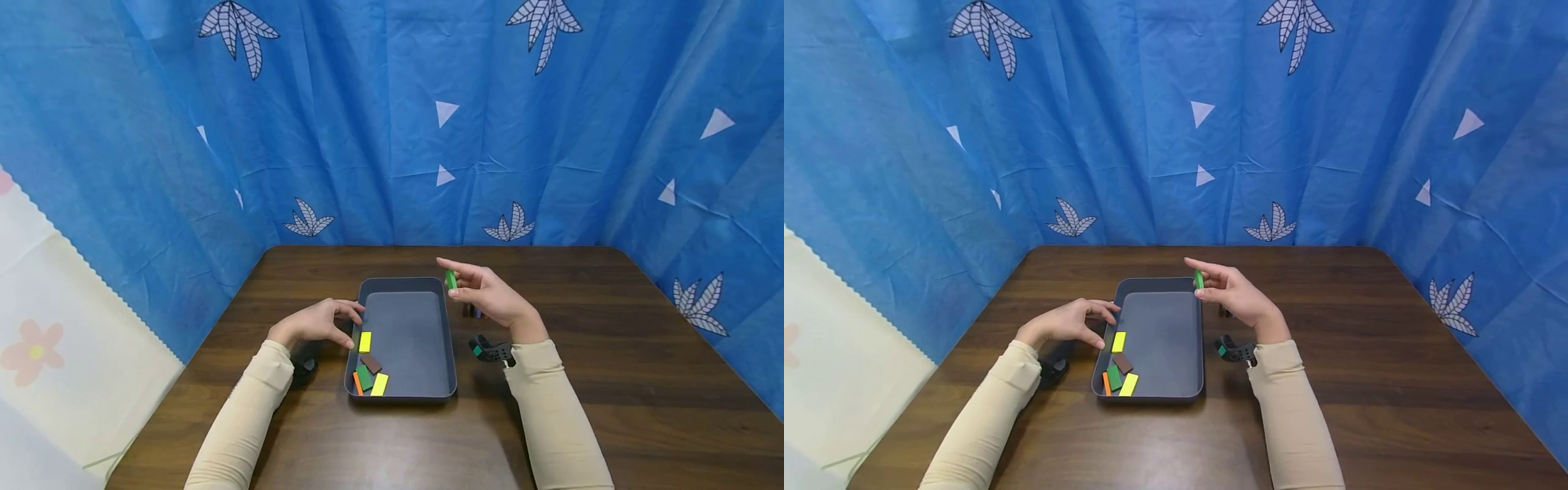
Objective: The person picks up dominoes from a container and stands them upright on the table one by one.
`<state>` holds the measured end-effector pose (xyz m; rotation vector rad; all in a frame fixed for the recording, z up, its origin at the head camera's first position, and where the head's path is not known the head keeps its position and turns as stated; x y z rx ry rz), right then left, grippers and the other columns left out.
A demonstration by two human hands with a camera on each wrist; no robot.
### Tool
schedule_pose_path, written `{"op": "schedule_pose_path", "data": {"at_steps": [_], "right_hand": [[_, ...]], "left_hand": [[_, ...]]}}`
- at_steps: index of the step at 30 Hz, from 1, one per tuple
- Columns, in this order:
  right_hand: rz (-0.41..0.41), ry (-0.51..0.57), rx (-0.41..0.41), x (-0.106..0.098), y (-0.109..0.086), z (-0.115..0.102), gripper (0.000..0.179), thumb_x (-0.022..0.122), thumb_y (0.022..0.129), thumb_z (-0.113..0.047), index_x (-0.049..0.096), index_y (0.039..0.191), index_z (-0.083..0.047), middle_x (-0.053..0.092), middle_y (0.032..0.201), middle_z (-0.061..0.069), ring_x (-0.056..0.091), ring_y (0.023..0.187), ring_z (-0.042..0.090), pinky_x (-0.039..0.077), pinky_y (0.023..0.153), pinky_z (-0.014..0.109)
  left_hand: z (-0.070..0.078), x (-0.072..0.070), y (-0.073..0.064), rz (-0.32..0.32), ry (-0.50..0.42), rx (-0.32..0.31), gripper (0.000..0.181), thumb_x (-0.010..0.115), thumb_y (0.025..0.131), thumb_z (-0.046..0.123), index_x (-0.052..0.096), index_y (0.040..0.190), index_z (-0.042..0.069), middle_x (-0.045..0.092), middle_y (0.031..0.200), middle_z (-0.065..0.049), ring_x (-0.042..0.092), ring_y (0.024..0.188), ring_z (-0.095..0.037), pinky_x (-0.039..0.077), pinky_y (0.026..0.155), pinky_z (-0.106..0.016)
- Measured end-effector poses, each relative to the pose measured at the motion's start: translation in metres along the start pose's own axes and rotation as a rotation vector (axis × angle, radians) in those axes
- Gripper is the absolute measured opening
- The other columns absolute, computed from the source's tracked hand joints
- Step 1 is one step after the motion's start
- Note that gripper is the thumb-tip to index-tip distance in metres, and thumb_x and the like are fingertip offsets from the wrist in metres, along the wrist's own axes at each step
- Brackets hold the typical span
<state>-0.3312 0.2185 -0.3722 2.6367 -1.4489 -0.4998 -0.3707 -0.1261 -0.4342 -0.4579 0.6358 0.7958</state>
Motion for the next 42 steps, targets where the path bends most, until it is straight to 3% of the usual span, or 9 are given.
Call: {"op": "schedule_pose_path", "data": {"at_steps": [3, 11, 18, 23, 27, 31, 35, 42], "right_hand": [[0.061, -0.035, -0.007, -0.014, -0.006, 0.002, 0.062, 0.061, 0.098, -0.006, 0.034, 0.154, -0.010, 0.055, 0.104, 0.003, 0.057, 0.096, 0.013, 0.056, 0.083, 0.025], [0.290, -0.091, 0.008, -0.051, -0.032, 0.017, 0.033, 0.064, 0.097, -0.006, 0.052, 0.124, -0.022, 0.059, 0.107, 0.008, 0.061, 0.093, 0.010, 0.057, 0.083, 0.024], [0.420, -0.092, 0.073, -0.069, -0.049, 0.031, 0.035, 0.065, 0.097, -0.010, 0.054, 0.127, -0.023, 0.063, 0.103, -0.002, 0.062, 0.092, 0.008, 0.055, 0.080, 0.018], [0.442, -0.200, 0.163, -0.075, -0.054, 0.042, 0.044, 0.068, 0.096, -0.014, 0.048, 0.135, -0.010, 0.061, 0.106, 0.002, 0.062, 0.091, 0.004, 0.056, 0.083, 0.019], [0.440, -0.274, 0.213, -0.077, -0.056, 0.048, 0.040, 0.070, 0.095, -0.017, 0.051, 0.126, 0.001, 0.062, 0.101, -0.003, 0.062, 0.091, 0.003, 0.055, 0.084, 0.020], [0.438, -0.311, 0.266, -0.080, -0.058, 0.055, 0.037, 0.071, 0.094, -0.021, 0.054, 0.119, 0.000, 0.063, 0.098, -0.007, 0.063, 0.091, 0.004, 0.053, 0.085, 0.019], [0.431, -0.335, 0.297, -0.080, -0.059, 0.062, 0.035, 0.072, 0.093, -0.019, 0.056, 0.116, 0.001, 0.064, 0.098, -0.002, 0.064, 0.090, 0.007, 0.053, 0.084, 0.018], [0.401, -0.345, 0.338, -0.077, -0.058, 0.081, 0.030, 0.073, 0.092, -0.012, 0.057, 0.112, 0.002, 0.061, 0.095, 0.006, 0.061, 0.089, 0.019, 0.058, 0.087, 0.033]], "left_hand": [[0.000, 0.000, 0.000, 0.002, -0.005, 0.001, 0.040, 0.086, 0.078, 0.022, 0.072, 0.114, 0.011, 0.049, 0.152, -0.007, 0.044, 0.141, -0.037, 0.042, 0.112, -0.057], [0.002, 0.000, -0.001, -0.003, 0.029, 0.020, 0.041, 0.087, 0.078, 0.024, 0.072, 0.115, 0.011, 0.049, 0.152, -0.010, 0.045, 0.140, -0.038, 0.044, 0.111, -0.054], [0.002, -0.001, -0.002, 0.008, 0.016, 0.001, 0.040, 0.087, 0.078, 0.023, 0.072, 0.113, 0.012, 0.049, 0.152, -0.008, 0.043, 0.141, -0.037, 0.044, 0.111, -0.054], [0.000, -0.001, -0.002, 0.007, 0.010, -0.018, 0.040, 0.087, 0.078, 0.023, 0.073, 0.113, 0.013, 0.048, 0.153, -0.006, 0.041, 0.142, -0.035, 0.043, 0.112, -0.053], [0.001, -0.001, -0.001, 0.003, 0.020, -0.006, 0.041, 0.087, 0.077, 0.024, 0.072, 0.114, 0.012, 0.049, 0.153, -0.007, 0.043, 0.141, -0.036, 0.044, 0.111, -0.052], [0.003, -0.003, 0.000, -0.002, 0.033, 0.010, 0.042, 0.087, 0.078, 0.025, 0.072, 0.114, 0.011, 0.049, 0.153, -0.008, 0.045, 0.140, -0.037, 0.044, 0.111, -0.052], [0.004, -0.003, 0.000, -0.003, 0.034, 0.005, 0.041, 0.087, 0.078, 0.025, 0.072, 0.113, 0.011, 0.049, 0.153, -0.008, 0.044, 0.141, -0.037, 0.043, 0.112, -0.053], [0.003, -0.001, -0.001, 0.005, 0.043, -0.002, 0.041, 0.087, 0.078, 0.025, 0.072, 0.114, 0.011, 0.049, 0.153, -0.008, 0.042, 0.141, -0.037, 0.044, 0.111, -0.054]]}}
Point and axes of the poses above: each hand's wrist, its own y-axis towards the middle knuckle, its own x-axis out of the palm, z = x × y, the point moved 3 cm from there along y, towards the middle knuckle
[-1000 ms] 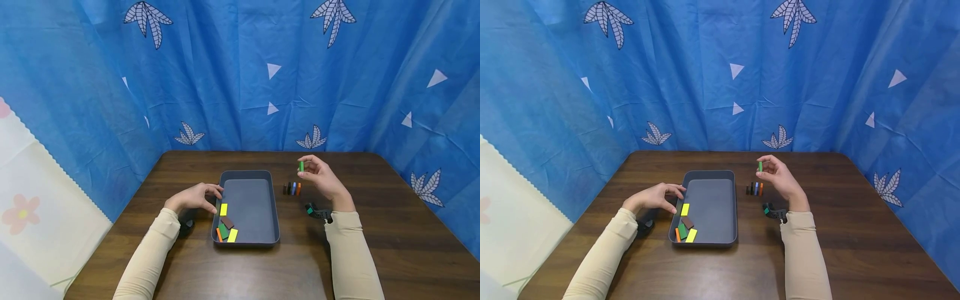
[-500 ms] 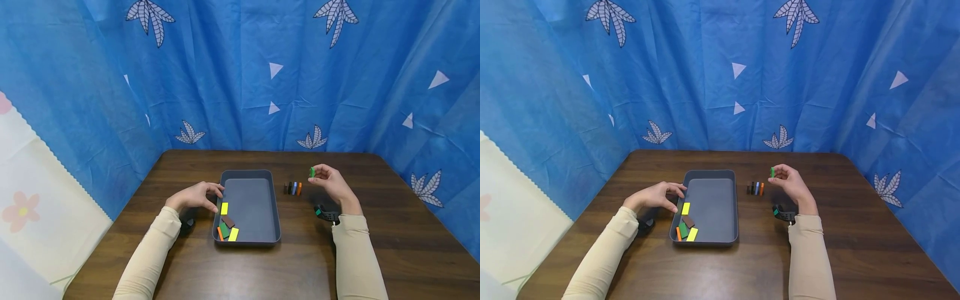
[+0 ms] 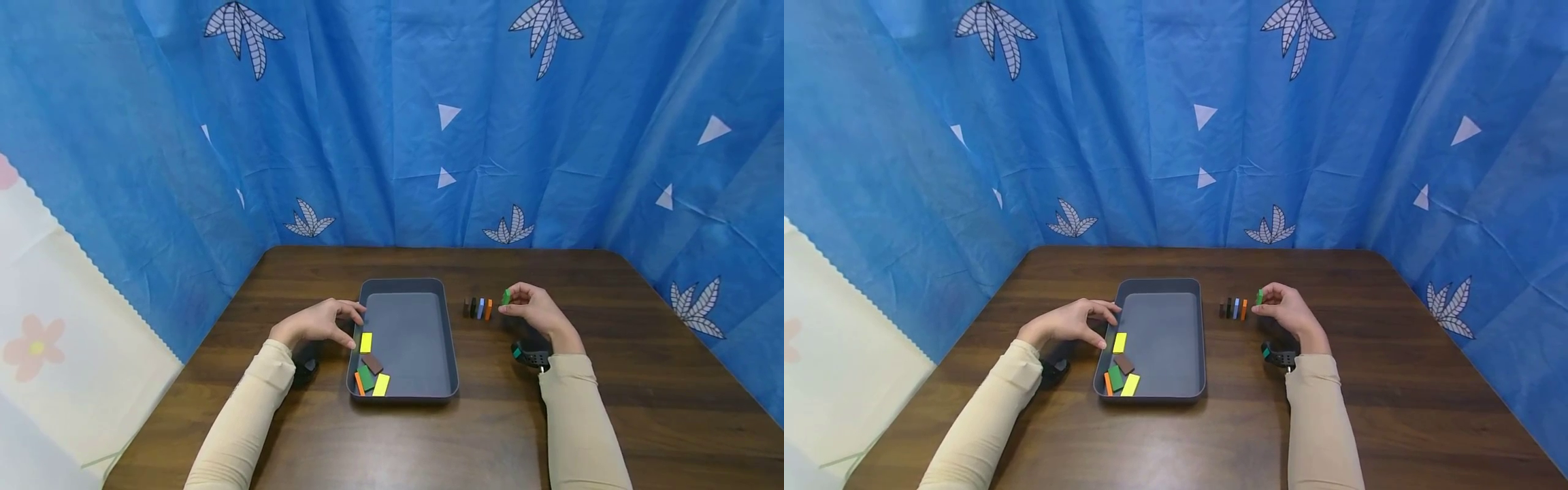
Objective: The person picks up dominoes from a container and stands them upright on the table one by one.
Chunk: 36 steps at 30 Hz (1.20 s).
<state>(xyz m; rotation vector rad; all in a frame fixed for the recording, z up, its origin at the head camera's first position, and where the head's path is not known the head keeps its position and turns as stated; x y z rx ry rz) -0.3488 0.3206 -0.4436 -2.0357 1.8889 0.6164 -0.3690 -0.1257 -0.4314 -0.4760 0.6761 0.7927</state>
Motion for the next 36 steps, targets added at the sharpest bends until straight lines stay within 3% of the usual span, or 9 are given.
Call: {"op": "schedule_pose_path", "data": {"at_steps": [15, 20, 36], "right_hand": [[-0.046, 0.054, 0.037, 0.015, 0.007, 0.019, 0.024, 0.070, 0.092, -0.004, 0.056, 0.109, 0.004, 0.064, 0.088, 0.004, 0.065, 0.083, 0.018, 0.056, 0.077, 0.024], [-0.037, 0.012, 0.061, 0.018, 0.008, 0.020, 0.023, 0.071, 0.090, -0.003, 0.056, 0.107, 0.003, 0.063, 0.089, 0.007, 0.061, 0.082, 0.019, 0.056, 0.076, 0.023], [-0.022, -0.025, 0.094, 0.024, 0.010, 0.024, 0.023, 0.068, 0.092, -0.001, 0.056, 0.112, 0.002, 0.065, 0.098, 0.011, 0.061, 0.086, 0.020, 0.056, 0.081, 0.025]], "left_hand": [[-0.001, 0.000, 0.000, 0.001, -0.019, 0.006, 0.041, 0.087, 0.077, 0.024, 0.072, 0.113, 0.011, 0.050, 0.152, -0.007, 0.043, 0.141, -0.036, 0.043, 0.111, -0.054], [-0.002, 0.000, 0.001, -0.001, -0.004, 0.014, 0.041, 0.088, 0.077, 0.025, 0.073, 0.112, 0.011, 0.051, 0.151, -0.006, 0.044, 0.141, -0.036, 0.043, 0.111, -0.053], [-0.001, 0.000, 0.001, -0.006, -0.001, 0.013, 0.041, 0.087, 0.078, 0.025, 0.072, 0.113, 0.011, 0.050, 0.152, -0.008, 0.043, 0.141, -0.038, 0.043, 0.111, -0.055]]}}
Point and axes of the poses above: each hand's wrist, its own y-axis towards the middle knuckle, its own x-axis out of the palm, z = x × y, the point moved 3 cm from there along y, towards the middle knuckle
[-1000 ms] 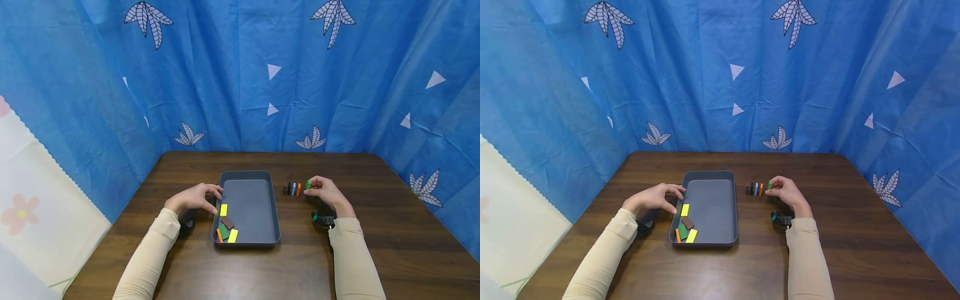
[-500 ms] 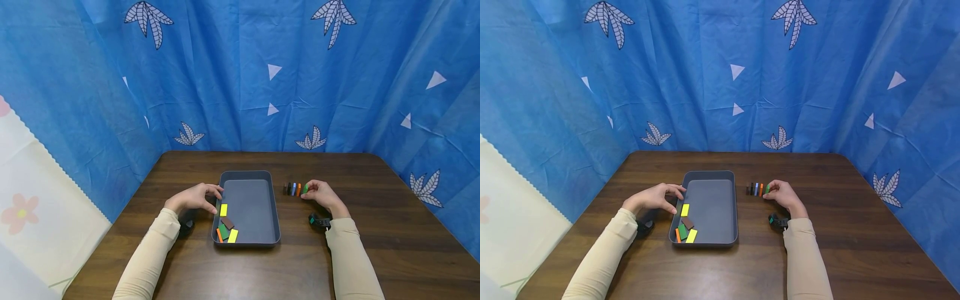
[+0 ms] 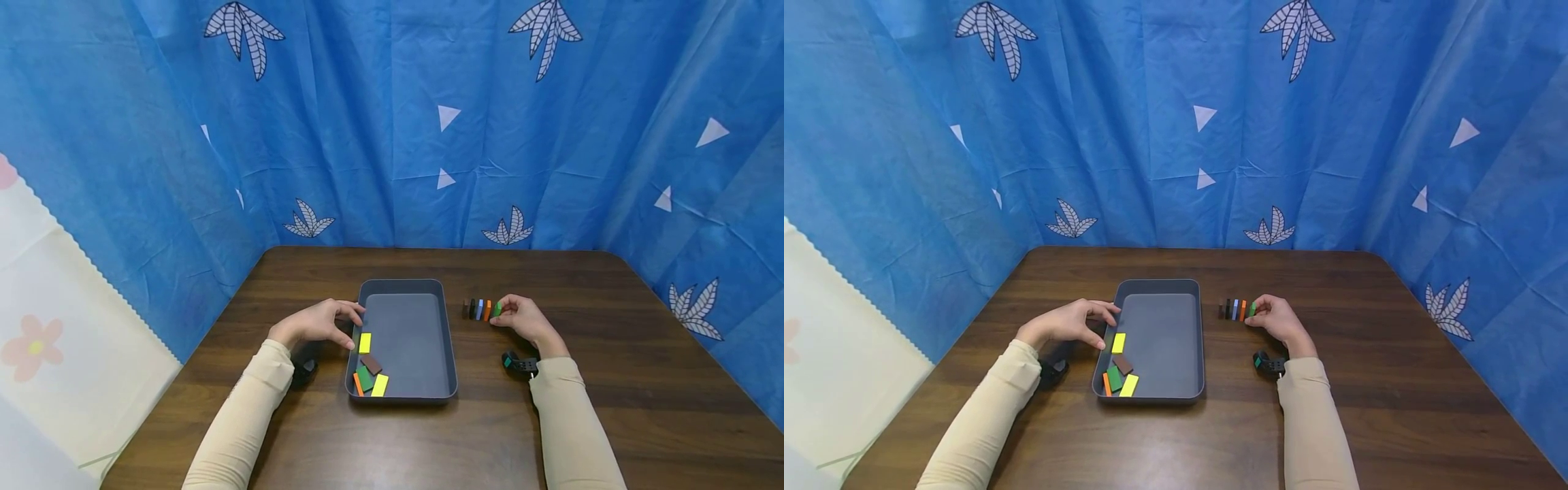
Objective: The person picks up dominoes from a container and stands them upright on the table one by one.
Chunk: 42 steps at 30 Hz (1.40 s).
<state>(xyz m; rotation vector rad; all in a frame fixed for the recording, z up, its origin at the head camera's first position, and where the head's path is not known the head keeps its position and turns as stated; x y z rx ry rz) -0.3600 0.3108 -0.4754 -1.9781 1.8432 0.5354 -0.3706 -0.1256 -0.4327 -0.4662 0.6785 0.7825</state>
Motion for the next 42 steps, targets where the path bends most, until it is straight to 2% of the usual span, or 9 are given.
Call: {"op": "schedule_pose_path", "data": {"at_steps": [11, 21, 36, 42], "right_hand": [[0.046, -0.009, -0.004, 0.0023, 0.0019, -0.0005, 0.024, 0.072, 0.090, -0.003, 0.056, 0.108, 0.001, 0.064, 0.094, 0.011, 0.057, 0.082, 0.020, 0.053, 0.073, 0.022], [0.050, -0.053, 0.000, 0.0022, 0.0008, -0.0029, 0.026, 0.072, 0.090, -0.005, 0.057, 0.110, 0.001, 0.062, 0.101, 0.014, 0.054, 0.084, 0.023, 0.052, 0.077, 0.025], [0.040, -0.038, 0.008, 0.0030, -0.0020, -0.0042, 0.026, 0.073, 0.089, -0.004, 0.057, 0.109, 0.002, 0.063, 0.096, 0.012, 0.055, 0.082, 0.021, 0.053, 0.076, 0.023], [0.028, -0.018, 0.009, 0.0028, -0.0022, -0.0046, 0.029, 0.070, 0.090, 0.000, 0.056, 0.114, 0.004, 0.063, 0.100, 0.014, 0.058, 0.086, 0.021, 0.056, 0.079, 0.025]], "left_hand": [[0.0004, -0.0004, -0.0004, 0.005, -0.001, -0.013, 0.040, 0.087, 0.078, 0.025, 0.072, 0.112, 0.012, 0.050, 0.152, -0.007, 0.044, 0.140, -0.037, 0.042, 0.111, -0.056], [0.0014, 0.0001, -0.0013, 0.004, -0.012, -0.006, 0.039, 0.087, 0.078, 0.023, 0.072, 0.112, 0.011, 0.049, 0.152, -0.009, 0.043, 0.140, -0.038, 0.041, 0.112, -0.057], [0.0015, 0.0007, -0.0016, 0.009, -0.033, -0.019, 0.039, 0.087, 0.078, 0.022, 0.072, 0.112, 0.011, 0.050, 0.152, -0.008, 0.042, 0.142, -0.037, 0.041, 0.113, -0.057], [0.0007, 0.0007, -0.0010, 0.011, -0.012, -0.013, 0.038, 0.087, 0.078, 0.022, 0.073, 0.111, 0.011, 0.051, 0.151, -0.007, 0.042, 0.142, -0.038, 0.041, 0.112, -0.057]]}}
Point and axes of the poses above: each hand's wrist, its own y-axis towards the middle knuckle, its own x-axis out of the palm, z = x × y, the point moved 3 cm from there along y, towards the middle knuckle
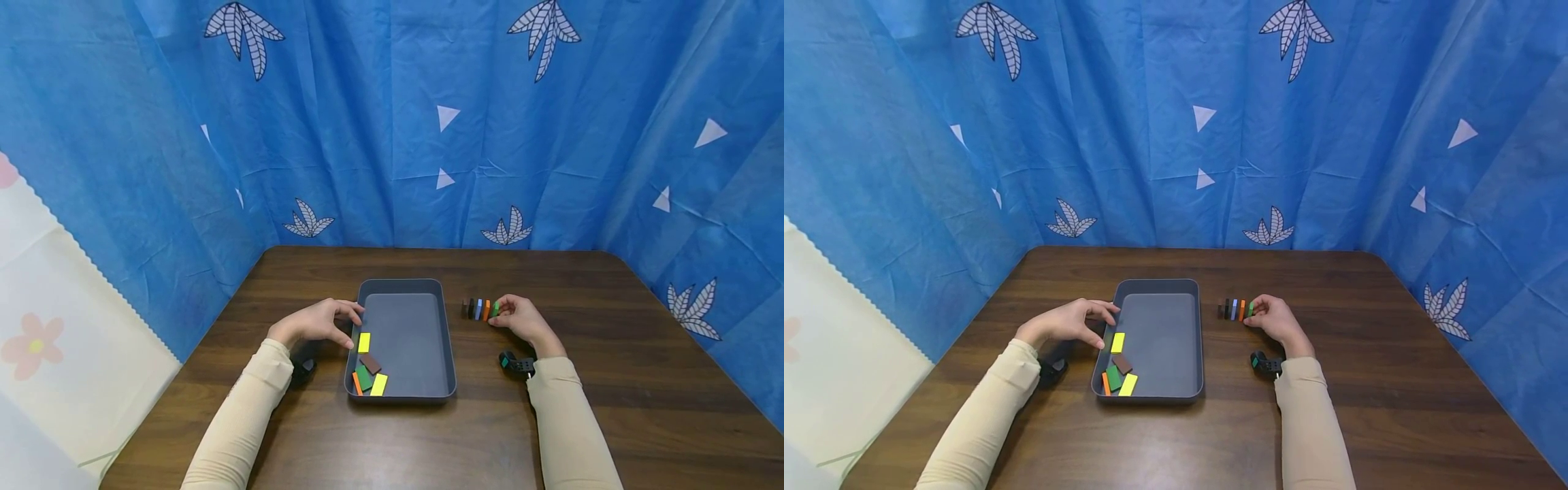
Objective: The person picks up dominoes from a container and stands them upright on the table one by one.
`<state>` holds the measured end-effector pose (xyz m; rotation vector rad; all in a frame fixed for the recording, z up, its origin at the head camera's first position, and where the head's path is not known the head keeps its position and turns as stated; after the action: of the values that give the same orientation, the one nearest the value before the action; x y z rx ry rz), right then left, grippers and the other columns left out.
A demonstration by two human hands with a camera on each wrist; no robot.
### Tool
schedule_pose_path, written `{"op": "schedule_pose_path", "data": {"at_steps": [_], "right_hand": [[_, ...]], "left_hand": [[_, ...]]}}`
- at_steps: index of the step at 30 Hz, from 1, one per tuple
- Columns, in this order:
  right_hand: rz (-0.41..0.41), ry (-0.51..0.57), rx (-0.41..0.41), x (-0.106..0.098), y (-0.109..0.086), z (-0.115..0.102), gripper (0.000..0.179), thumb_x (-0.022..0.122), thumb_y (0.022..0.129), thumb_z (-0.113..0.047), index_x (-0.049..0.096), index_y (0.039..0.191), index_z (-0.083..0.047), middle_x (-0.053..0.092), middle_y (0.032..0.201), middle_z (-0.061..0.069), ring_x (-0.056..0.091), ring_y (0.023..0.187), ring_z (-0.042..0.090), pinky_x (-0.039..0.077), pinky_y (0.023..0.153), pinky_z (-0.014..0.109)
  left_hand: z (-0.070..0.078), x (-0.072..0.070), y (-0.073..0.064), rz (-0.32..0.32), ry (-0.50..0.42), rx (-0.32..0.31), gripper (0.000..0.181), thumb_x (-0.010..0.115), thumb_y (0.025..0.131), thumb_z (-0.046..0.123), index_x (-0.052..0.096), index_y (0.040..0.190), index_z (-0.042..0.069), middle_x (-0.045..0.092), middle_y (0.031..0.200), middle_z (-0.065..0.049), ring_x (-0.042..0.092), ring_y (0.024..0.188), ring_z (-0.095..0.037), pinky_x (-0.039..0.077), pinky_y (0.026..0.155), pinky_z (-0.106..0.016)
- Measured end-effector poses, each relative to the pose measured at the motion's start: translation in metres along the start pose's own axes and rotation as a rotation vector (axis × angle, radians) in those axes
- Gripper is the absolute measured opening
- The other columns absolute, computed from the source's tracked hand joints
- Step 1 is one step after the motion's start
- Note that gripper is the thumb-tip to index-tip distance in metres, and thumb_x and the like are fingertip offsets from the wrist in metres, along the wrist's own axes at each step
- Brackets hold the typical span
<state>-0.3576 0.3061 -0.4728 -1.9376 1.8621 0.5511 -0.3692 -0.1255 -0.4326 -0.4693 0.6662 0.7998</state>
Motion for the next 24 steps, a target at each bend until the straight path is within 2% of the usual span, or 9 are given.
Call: {"op": "schedule_pose_path", "data": {"at_steps": [6, 14, 20, 24], "right_hand": [[-0.024, -0.015, -0.002, -0.001, -0.002, 0.001, 0.036, 0.070, 0.090, -0.001, 0.055, 0.122, 0.005, 0.061, 0.102, 0.015, 0.057, 0.087, 0.022, 0.055, 0.079, 0.023], [-0.040, -0.018, -0.007, -0.003, -0.003, 0.000, 0.035, 0.069, 0.091, 0.000, 0.055, 0.123, 0.006, 0.062, 0.102, 0.014, 0.058, 0.088, 0.021, 0.055, 0.079, 0.022], [-0.080, -0.067, -0.001, -0.020, -0.013, 0.001, 0.045, 0.068, 0.094, -0.008, 0.050, 0.131, 0.010, 0.059, 0.117, 0.023, 0.063, 0.098, 0.024, 0.056, 0.095, 0.042], [-0.062, -0.111, -0.016, -0.037, -0.023, -0.015, 0.052, 0.069, 0.094, -0.016, 0.049, 0.134, 0.011, 0.058, 0.120, 0.025, 0.062, 0.101, 0.026, 0.052, 0.098, 0.050]], "left_hand": [[0.001, 0.000, -0.001, -0.003, -0.005, -0.004, 0.040, 0.088, 0.077, 0.023, 0.073, 0.112, 0.011, 0.051, 0.151, -0.007, 0.043, 0.142, -0.037, 0.042, 0.112, -0.056], [-0.001, 0.000, -0.001, -0.003, -0.003, 0.005, 0.041, 0.087, 0.078, 0.025, 0.073, 0.113, 0.011, 0.050, 0.152, -0.008, 0.042, 0.141, -0.038, 0.042, 0.112, -0.056], [-0.001, 0.001, -0.002, -0.012, -0.005, 0.009, 0.040, 0.087, 0.078, 0.024, 0.072, 0.113, 0.011, 0.050, 0.152, -0.009, 0.043, 0.141, -0.038, 0.044, 0.111, -0.055], [0.000, 0.000, -0.001, -0.007, -0.031, -0.015, 0.040, 0.088, 0.077, 0.023, 0.073, 0.113, 0.012, 0.049, 0.153, -0.006, 0.043, 0.142, -0.036, 0.043, 0.112, -0.054]]}}
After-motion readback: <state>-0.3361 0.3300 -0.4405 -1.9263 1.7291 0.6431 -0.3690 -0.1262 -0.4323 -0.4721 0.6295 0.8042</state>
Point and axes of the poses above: each hand's wrist, its own y-axis towards the middle knuckle, its own x-axis out of the palm, z = x × y, the point moved 3 cm from there along y, towards the middle knuckle
